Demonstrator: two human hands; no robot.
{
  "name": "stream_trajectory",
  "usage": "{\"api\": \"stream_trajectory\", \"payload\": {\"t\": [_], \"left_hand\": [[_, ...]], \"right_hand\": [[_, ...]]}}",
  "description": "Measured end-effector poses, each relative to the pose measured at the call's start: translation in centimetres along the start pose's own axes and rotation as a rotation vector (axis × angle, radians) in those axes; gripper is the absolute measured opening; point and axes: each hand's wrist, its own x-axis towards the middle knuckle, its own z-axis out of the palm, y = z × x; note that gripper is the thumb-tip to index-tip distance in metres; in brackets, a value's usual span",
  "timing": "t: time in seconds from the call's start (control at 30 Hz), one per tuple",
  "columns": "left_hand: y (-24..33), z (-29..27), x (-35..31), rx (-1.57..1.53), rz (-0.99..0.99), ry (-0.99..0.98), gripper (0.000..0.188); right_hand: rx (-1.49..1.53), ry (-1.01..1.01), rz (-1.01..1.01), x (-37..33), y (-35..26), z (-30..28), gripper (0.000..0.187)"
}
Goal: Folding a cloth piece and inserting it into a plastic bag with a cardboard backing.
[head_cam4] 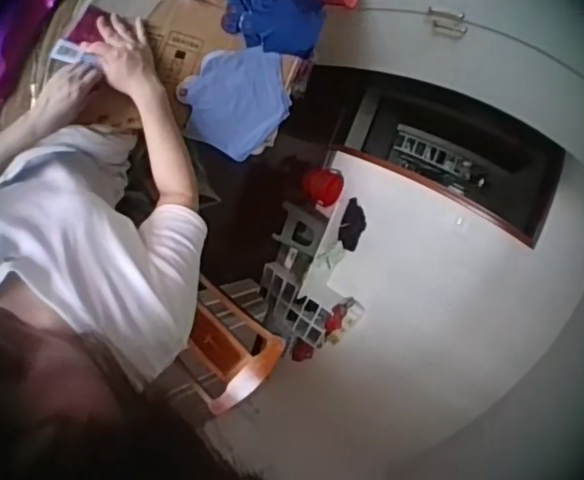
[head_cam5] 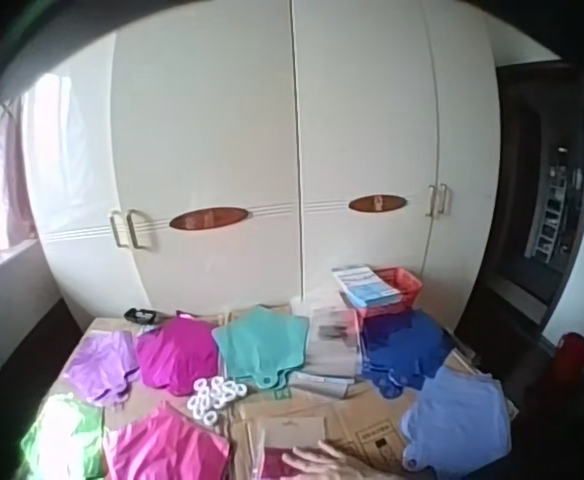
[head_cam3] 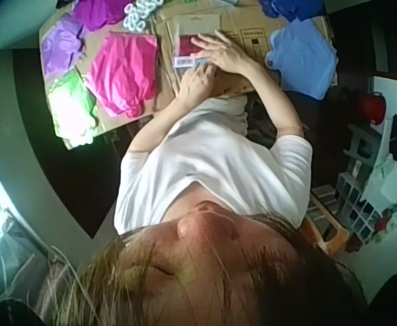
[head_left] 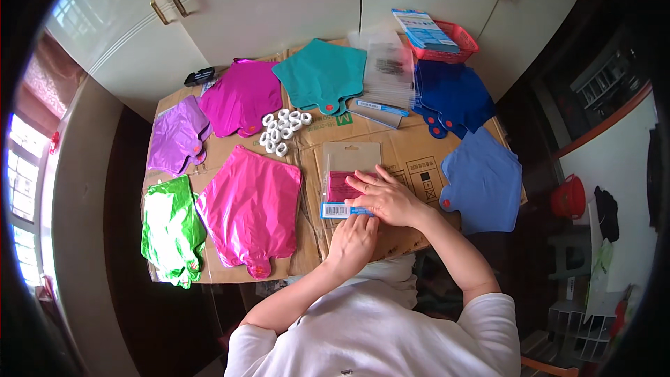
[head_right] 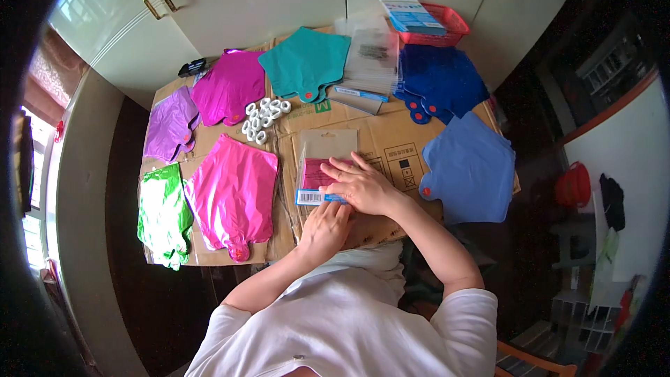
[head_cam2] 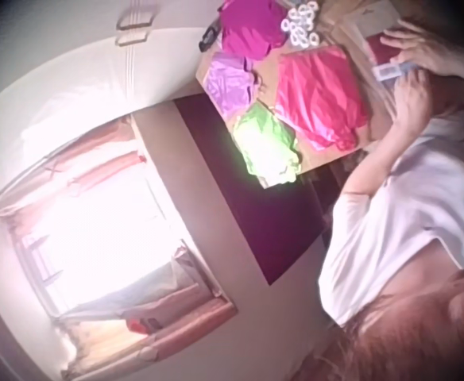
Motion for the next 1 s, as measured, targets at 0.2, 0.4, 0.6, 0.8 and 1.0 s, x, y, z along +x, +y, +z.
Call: {"api": "stream_trajectory", "payload": {"t": [0.2, 0.4, 0.6, 0.8, 1.0], "left_hand": [[-0.2, 0.2, 0.2, 0.046, 0.052, 0.006, 0.011], [-0.9, -3.3, -1.6, -0.205, 0.114, 0.091, 0.014], [-4.6, -6.9, -7.8, -1.078, -0.138, 0.259, 0.005], [-5.6, -11.2, -9.3, -0.505, -0.054, 0.151, 0.013], [-4.5, -10.1, -6.8, 0.275, 0.302, -0.165, 0.038]], "right_hand": [[-0.007, -0.011, 0.015, 0.0, -0.3, -0.2, 0.032], [-0.002, -0.041, 0.026, 0.0, -0.7, -0.3, 0.034], [0.017, 0.078, -0.070, -0.3, -2.2, -1.2, 0.032], [-0.018, 0.081, -0.062, -1.9, -4.0, -0.9, 0.027], [-0.126, 0.190, -0.087, -2.4, -5.2, -1.0, 0.014]]}}
